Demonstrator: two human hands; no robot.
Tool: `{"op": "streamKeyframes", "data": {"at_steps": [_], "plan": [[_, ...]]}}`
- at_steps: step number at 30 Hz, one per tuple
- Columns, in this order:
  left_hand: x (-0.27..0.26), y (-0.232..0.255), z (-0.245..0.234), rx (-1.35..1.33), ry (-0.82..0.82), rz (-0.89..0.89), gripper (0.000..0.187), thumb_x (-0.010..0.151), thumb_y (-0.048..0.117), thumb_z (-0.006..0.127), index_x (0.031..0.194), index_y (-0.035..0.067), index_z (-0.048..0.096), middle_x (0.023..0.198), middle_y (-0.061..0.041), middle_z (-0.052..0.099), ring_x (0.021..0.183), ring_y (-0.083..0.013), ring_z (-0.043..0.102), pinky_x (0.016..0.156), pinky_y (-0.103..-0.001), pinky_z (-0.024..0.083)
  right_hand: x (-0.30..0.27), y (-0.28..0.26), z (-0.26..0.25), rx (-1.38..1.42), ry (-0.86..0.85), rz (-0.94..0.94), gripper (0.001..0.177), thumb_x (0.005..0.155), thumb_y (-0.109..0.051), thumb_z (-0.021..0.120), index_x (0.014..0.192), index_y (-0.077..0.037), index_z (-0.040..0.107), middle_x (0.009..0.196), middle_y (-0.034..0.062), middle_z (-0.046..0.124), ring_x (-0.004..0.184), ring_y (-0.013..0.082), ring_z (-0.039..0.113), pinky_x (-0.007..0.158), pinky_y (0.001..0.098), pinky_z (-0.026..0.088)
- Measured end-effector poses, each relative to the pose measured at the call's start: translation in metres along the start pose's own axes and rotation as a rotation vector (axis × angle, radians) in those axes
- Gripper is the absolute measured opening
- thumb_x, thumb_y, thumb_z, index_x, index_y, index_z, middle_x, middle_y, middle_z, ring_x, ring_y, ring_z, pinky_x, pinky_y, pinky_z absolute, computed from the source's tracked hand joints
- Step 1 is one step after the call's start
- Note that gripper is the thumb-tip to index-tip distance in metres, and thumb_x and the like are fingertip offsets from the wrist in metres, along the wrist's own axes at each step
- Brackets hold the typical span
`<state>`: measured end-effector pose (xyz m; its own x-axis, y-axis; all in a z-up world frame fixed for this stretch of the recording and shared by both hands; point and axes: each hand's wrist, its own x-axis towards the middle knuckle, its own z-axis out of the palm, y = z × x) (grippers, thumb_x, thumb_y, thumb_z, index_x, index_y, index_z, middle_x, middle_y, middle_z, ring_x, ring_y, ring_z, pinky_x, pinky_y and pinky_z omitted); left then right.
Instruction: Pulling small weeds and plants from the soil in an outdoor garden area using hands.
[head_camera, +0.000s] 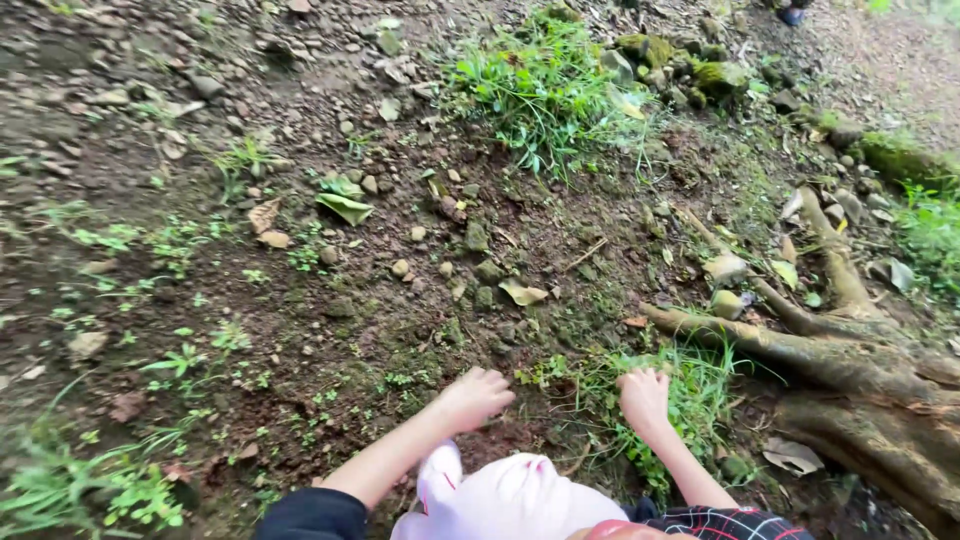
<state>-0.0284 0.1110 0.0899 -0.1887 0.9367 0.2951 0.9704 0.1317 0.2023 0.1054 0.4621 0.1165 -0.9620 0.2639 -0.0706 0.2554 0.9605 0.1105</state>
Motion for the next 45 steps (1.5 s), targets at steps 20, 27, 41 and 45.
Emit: {"op": "streamKeyframes", "data": {"at_steps": [20, 27, 41, 45], "plan": [[-0.403, 0.103, -0.185, 0.341, -0.269, -1.140, 0.045, 0.095, 0.053, 0.043, 0.131, 0.029, 0.055, 0.107, 0.004, 0.068, 0.111, -0.0142, 0.061, 0.094, -0.039, 0.048, 0.034, -0.361, -0.105, -0.206, 0.191, -0.970, 0.052, 0.079, -0.028, 0.078, 0.126, -0.019, 0.059, 0.098, 0.0046, 0.064, 0.090, 0.0234, 0.066, 0.082, 0.0401, 0.045], [-0.403, 0.139, -0.167, 0.365, -0.077, -1.193, 0.044, 0.098, 0.049, 0.047, 0.127, 0.019, 0.060, 0.105, -0.003, 0.068, 0.104, -0.0212, 0.061, 0.092, -0.043, 0.043, 0.008, -0.476, -0.100, -0.048, 0.434, -1.394, 0.042, 0.070, -0.041, 0.080, 0.107, -0.024, 0.070, 0.084, 0.0021, 0.065, 0.079, 0.0198, 0.063, 0.074, 0.0394, 0.042], [-0.398, 0.056, -0.154, -0.187, 0.461, -1.858, 0.041, 0.099, 0.011, 0.055, 0.138, -0.002, 0.048, 0.123, -0.023, 0.059, 0.115, -0.0377, 0.060, 0.094, -0.052, 0.047, 0.060, -0.632, -0.065, 0.416, 0.064, -1.917, 0.002, 0.086, -0.005, 0.068, 0.088, -0.006, 0.068, 0.082, 0.0066, 0.071, 0.079, 0.0263, 0.070, 0.085, 0.0341, 0.055], [-0.408, 0.027, -0.161, -0.272, 0.627, -1.909, 0.036, 0.099, 0.004, 0.050, 0.134, -0.006, 0.048, 0.123, -0.027, 0.057, 0.116, -0.0438, 0.058, 0.095, -0.053, 0.049, 0.022, -0.678, -0.049, 0.590, 0.394, -2.151, 0.014, 0.092, -0.008, 0.061, 0.104, -0.006, 0.068, 0.107, 0.0111, 0.064, 0.110, 0.0276, 0.061, 0.096, 0.0386, 0.051]]}}
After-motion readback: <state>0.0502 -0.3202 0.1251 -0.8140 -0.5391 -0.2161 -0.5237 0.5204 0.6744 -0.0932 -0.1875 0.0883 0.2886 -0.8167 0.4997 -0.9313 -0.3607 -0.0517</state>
